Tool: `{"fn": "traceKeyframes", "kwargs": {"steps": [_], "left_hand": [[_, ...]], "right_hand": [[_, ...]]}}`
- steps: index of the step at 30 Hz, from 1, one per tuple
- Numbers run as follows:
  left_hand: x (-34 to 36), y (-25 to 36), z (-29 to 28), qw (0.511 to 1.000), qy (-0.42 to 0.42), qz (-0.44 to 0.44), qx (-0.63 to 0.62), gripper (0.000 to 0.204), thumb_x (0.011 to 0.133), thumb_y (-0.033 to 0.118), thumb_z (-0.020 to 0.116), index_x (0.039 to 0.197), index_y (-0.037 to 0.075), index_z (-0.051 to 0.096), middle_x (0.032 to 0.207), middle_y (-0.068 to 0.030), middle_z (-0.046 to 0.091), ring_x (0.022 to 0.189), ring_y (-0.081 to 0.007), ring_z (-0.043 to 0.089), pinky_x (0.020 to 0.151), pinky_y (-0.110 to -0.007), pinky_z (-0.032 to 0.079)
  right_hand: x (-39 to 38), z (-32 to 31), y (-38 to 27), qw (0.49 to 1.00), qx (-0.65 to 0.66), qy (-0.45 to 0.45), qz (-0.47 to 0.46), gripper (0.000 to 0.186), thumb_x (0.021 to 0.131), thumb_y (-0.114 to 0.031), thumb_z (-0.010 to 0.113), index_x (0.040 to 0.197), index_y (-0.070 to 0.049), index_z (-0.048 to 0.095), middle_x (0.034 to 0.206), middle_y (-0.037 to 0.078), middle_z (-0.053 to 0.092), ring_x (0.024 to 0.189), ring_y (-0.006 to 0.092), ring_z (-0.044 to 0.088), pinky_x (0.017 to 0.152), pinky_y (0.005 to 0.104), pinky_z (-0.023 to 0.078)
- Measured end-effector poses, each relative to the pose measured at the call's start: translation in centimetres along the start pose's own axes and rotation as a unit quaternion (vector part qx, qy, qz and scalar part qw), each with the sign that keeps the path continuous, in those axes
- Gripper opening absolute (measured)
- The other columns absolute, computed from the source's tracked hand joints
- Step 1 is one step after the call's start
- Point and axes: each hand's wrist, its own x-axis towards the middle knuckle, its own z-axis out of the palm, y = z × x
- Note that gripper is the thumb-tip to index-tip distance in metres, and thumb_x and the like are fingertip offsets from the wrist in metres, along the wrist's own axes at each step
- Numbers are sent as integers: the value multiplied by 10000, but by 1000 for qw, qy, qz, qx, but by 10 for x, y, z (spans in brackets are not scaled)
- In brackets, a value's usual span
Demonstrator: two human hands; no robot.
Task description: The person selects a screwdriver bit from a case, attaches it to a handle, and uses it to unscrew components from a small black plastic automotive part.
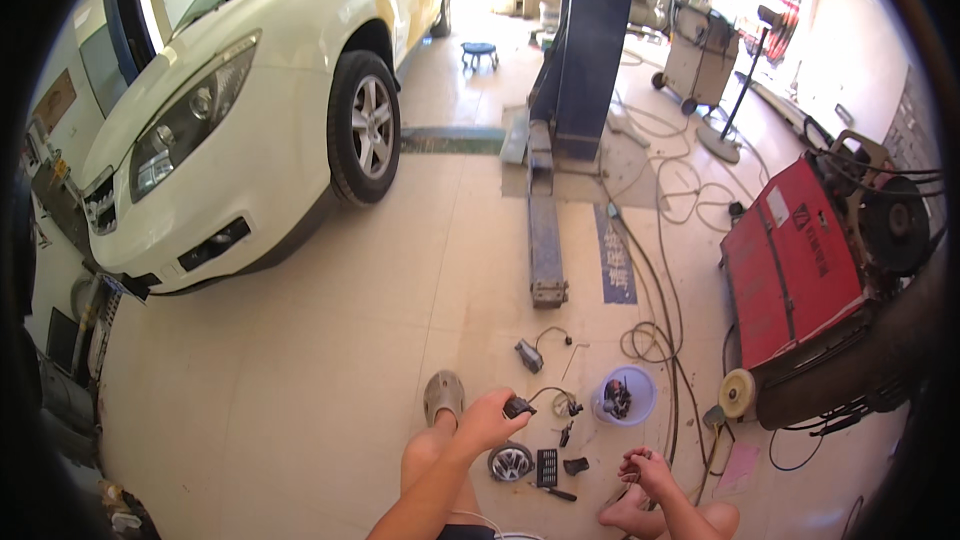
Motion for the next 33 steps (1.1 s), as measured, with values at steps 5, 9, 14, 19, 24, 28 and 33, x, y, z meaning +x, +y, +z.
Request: {"fn": "traceKeyframes", "kwargs": {"steps": [5,9,14,19,24,28,33], "left_hand": [[-3,-14,10,995,6,40,-87,444,755,408,707,978,30,644,952,-192,670,925,-349,636,805,-424,510],[-16,-12,6,987,-5,46,-156,462,738,397,738,984,14,657,901,-170,699,871,-297,678,777,-370,528],[2,-29,28,981,4,61,-186,527,734,414,774,1051,8,660,947,-132,713,885,-226,686,786,-324,527],[-8,-13,18,948,-52,53,-311,456,785,391,780,1044,32,670,913,-51,699,809,-141,642,708,-294,507],[-8,-19,3,893,-89,16,-441,415,852,318,748,1141,48,623,1015,-37,672,907,-114,618,735,-260,489],[6,3,-7,803,-158,7,-575,363,922,301,667,1179,57,592,1053,-51,652,967,-177,629,791,-324,516],[47,53,-13,686,-258,43,-679,352,986,379,535,1107,48,556,1002,-91,626,932,-265,634,790,-398,519]], "right_hand": [[-99,67,-35,994,59,-42,-79,333,1007,-265,421,963,23,583,869,206,655,823,385,660,770,488,545],[-154,85,-32,985,113,-63,-113,401,1020,-327,408,998,41,564,874,195,654,812,340,663,776,443,545],[-125,14,52,983,128,17,-133,425,1007,-365,413,946,18,586,808,172,639,746,328,644,728,463,528],[-214,83,4,990,30,63,-124,318,974,-389,522,894,-85,563,633,33,548,530,145,537,470,285,449],[-209,69,-9,989,47,3,-138,350,996,-323,485,971,11,588,785,141,636,692,273,622,679,421,522],[-199,69,-50,979,120,-57,-155,315,995,-298,519,992,10,588,768,126,629,694,249,619,665,386,519],[-185,91,-128,968,108,-87,-209,323,1015,-325,498,1044,-9,563,802,108,613,713,216,608,661,355,510]]}}
